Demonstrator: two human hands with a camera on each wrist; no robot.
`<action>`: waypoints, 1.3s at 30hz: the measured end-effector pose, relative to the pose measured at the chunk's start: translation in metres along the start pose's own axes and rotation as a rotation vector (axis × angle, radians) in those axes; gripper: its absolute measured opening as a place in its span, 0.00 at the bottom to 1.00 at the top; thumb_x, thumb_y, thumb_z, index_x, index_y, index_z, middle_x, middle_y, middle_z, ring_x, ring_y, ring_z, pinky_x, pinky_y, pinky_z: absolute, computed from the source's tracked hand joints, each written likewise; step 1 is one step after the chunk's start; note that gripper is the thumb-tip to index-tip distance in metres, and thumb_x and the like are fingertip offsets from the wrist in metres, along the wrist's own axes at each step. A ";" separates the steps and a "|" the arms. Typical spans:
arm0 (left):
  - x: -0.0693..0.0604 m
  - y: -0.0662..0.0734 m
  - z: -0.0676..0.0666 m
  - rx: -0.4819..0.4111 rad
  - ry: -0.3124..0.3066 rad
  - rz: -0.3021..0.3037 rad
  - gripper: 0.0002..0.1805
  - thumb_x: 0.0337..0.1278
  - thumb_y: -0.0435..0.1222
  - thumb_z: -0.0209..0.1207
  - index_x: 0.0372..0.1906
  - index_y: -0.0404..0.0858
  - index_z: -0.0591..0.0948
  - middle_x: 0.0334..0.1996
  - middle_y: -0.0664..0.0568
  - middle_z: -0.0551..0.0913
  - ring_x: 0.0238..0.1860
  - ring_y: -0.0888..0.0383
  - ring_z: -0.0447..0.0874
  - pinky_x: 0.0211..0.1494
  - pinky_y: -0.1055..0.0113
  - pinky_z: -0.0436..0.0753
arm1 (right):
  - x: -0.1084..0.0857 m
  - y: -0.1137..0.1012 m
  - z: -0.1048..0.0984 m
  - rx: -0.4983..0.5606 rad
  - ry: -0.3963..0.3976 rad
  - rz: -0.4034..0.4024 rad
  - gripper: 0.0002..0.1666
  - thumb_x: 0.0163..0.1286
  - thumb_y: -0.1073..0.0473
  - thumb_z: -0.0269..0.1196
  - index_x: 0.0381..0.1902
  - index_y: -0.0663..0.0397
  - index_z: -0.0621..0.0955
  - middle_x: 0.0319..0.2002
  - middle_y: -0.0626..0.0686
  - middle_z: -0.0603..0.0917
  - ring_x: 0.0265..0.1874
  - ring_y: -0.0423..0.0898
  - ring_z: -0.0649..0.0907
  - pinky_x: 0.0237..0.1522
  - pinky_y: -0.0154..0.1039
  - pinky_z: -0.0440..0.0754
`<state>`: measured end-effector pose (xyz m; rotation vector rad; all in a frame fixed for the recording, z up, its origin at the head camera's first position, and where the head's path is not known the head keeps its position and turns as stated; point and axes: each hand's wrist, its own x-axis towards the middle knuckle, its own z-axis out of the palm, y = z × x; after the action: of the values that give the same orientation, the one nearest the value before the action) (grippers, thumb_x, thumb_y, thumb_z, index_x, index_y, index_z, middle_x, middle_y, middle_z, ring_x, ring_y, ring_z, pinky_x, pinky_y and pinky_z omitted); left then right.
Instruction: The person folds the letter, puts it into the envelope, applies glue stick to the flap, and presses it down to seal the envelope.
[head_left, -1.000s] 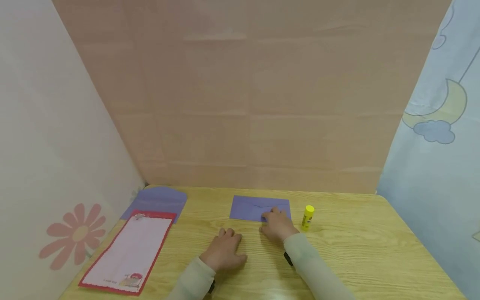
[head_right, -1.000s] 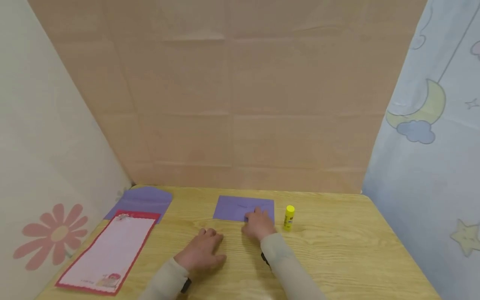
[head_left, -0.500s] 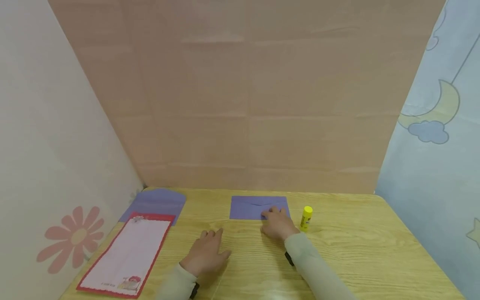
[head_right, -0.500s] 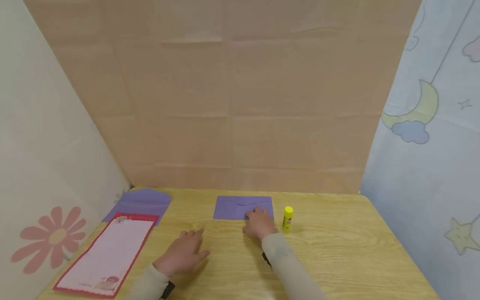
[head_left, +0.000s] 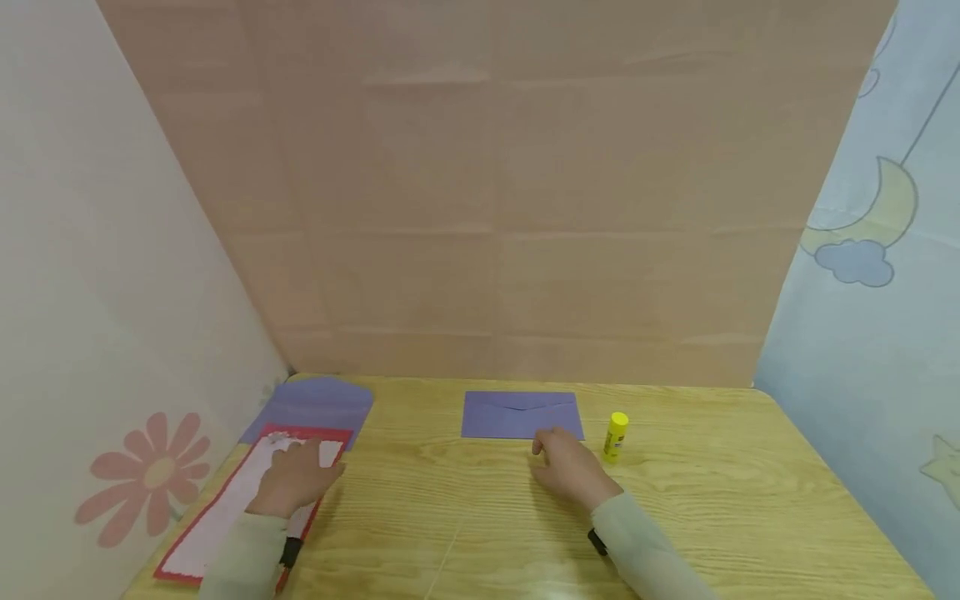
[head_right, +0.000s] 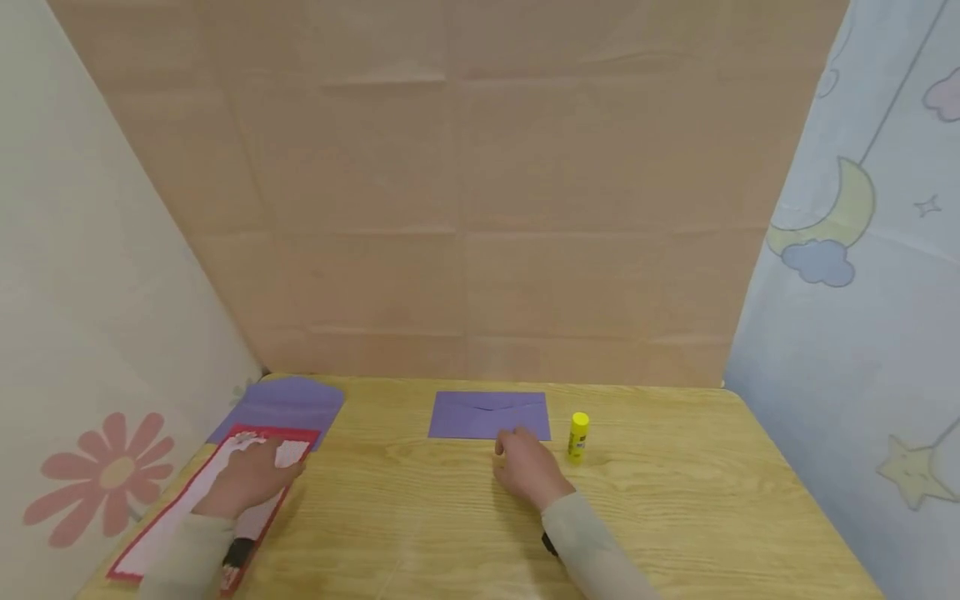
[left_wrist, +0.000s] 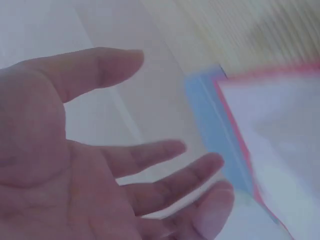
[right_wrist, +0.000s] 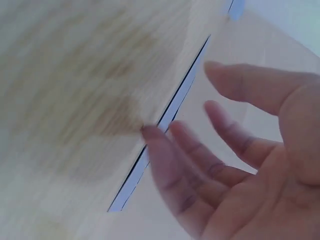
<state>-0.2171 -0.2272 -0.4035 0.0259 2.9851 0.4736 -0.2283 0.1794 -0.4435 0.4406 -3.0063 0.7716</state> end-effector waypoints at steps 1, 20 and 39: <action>0.002 -0.011 -0.003 0.010 0.007 -0.010 0.41 0.62 0.50 0.59 0.62 0.16 0.67 0.56 0.19 0.71 0.56 0.18 0.66 0.54 0.29 0.70 | -0.001 0.001 -0.001 0.009 0.008 -0.008 0.09 0.60 0.65 0.70 0.35 0.54 0.78 0.35 0.51 0.78 0.35 0.47 0.76 0.38 0.46 0.77; 0.003 -0.106 -0.002 -0.084 -0.129 -0.350 0.60 0.43 0.62 0.69 0.63 0.15 0.62 0.55 0.18 0.70 0.46 0.33 0.75 0.54 0.34 0.74 | -0.015 0.011 -0.004 0.016 0.036 -0.041 0.25 0.72 0.54 0.64 0.13 0.45 0.72 0.15 0.41 0.67 0.16 0.36 0.65 0.19 0.31 0.63; -0.003 -0.104 -0.017 -0.101 0.013 -0.256 0.25 0.56 0.37 0.54 0.48 0.15 0.71 0.42 0.24 0.77 0.41 0.34 0.78 0.47 0.38 0.77 | -0.017 0.011 -0.007 0.032 0.042 -0.040 0.23 0.72 0.54 0.64 0.15 0.44 0.73 0.16 0.42 0.69 0.17 0.37 0.67 0.20 0.32 0.64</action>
<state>-0.2158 -0.3319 -0.4192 -0.3644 2.9139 0.5924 -0.2158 0.1966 -0.4440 0.4775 -2.9407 0.8166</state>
